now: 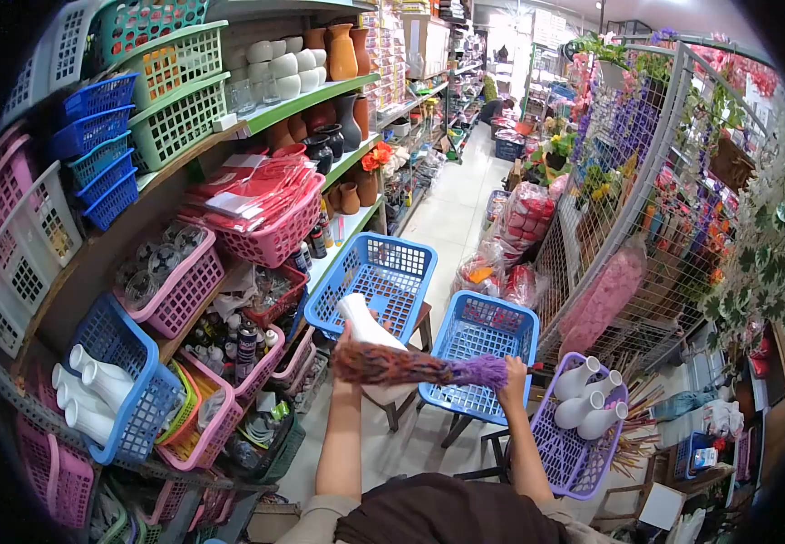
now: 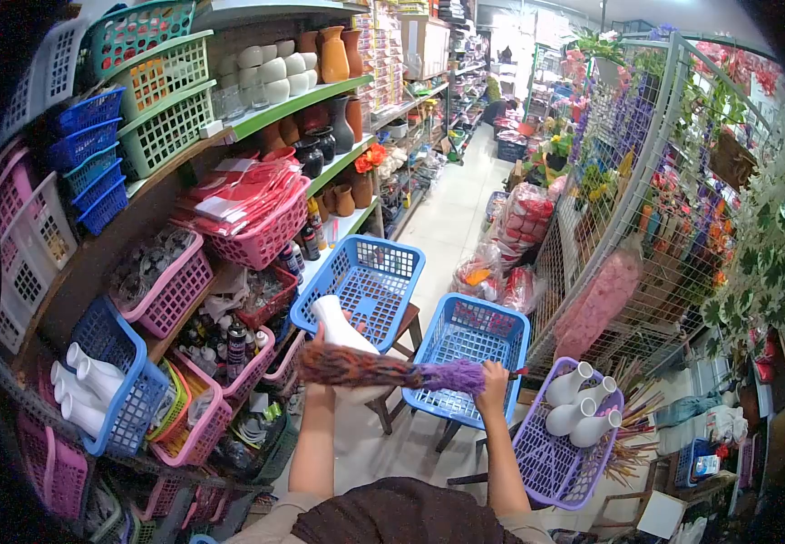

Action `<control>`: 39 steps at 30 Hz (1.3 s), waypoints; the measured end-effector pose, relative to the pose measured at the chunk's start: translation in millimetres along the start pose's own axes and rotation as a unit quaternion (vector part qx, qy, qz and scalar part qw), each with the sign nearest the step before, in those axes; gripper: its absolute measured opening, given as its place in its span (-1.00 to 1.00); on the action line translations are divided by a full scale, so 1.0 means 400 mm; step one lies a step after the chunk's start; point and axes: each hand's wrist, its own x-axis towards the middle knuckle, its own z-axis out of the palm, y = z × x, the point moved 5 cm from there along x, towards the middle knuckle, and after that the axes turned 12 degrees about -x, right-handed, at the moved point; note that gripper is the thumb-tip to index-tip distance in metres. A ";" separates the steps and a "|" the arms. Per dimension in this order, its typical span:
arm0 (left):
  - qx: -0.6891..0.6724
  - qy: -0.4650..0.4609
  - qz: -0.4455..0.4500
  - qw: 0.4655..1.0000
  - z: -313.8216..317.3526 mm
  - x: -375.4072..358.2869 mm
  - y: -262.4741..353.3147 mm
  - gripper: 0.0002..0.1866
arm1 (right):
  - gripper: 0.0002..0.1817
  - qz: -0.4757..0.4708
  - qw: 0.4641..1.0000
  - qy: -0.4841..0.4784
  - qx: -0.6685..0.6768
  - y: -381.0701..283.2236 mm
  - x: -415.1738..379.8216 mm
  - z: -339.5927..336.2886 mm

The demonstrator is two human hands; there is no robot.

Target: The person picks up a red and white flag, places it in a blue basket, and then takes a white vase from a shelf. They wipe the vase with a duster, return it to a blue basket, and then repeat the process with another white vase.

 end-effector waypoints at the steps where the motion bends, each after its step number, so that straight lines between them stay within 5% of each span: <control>1: 0.014 -0.055 -0.006 0.998 -0.001 0.014 -0.021 -0.46 | -0.73 0.002 1.000 0.000 -0.001 -0.007 0.006 0.009; 4: 0.109 0.024 -0.018 0.994 -0.020 0.000 -0.091 -0.53 | -0.80 0.068 0.998 -0.002 -0.010 -0.038 0.030 0.030; 5: 0.031 -0.015 -0.145 0.989 0.039 -0.010 -0.135 -0.53 | -0.80 0.068 0.998 -0.002 -0.010 -0.052 0.030 0.039; 7: 0.152 0.151 -0.065 0.975 0.086 -0.036 -0.161 -0.50 | -0.81 0.117 0.993 -0.029 -0.008 -0.051 0.031 0.064; 11: 0.150 0.106 -0.071 0.980 0.078 -0.033 -0.128 -0.43 | -0.80 0.100 0.992 0.011 0.070 -0.033 0.009 0.063; 13: 0.149 -0.006 0.111 0.983 0.189 -0.066 -0.064 -0.43 | -0.77 0.083 0.993 0.021 0.075 -0.013 -0.004 0.042; 15: -0.109 0.010 -0.011 0.994 -0.107 0.053 -0.020 -0.49 | -0.73 0.040 0.997 0.011 0.065 0.010 -0.012 0.031; 22: 0.039 -0.016 0.007 0.999 0.221 -0.090 -0.085 -0.55 | -0.74 0.035 0.999 0.008 0.021 -0.032 0.037 0.036; 23: 0.075 0.015 -0.059 0.995 0.026 -0.012 -0.089 -0.58 | -0.75 0.067 0.998 -0.003 0.019 -0.039 0.042 0.048; 31: 0.131 0.122 -0.119 0.977 0.076 -0.006 -0.156 -0.52 | -0.79 0.100 0.995 0.015 0.010 -0.052 0.033 0.025; 35: 0.082 0.054 -0.094 0.991 0.115 -0.024 -0.135 -0.41 | -0.80 0.094 0.995 0.013 0.042 -0.012 -0.007 0.008; 36: 0.080 -0.041 -0.039 0.995 0.194 -0.046 -0.118 -0.38 | -0.79 0.080 0.996 0.010 0.039 0.011 -0.027 0.019; 37: -0.064 0.037 -0.072 0.995 0.100 -0.016 -0.110 -0.41 | -0.78 0.067 0.997 0.007 0.035 0.034 -0.048 0.030; 39: -0.039 0.026 -0.034 0.998 0.084 -0.001 -0.089 -0.36 | -0.75 0.075 0.997 0.003 0.031 0.061 -0.083 0.044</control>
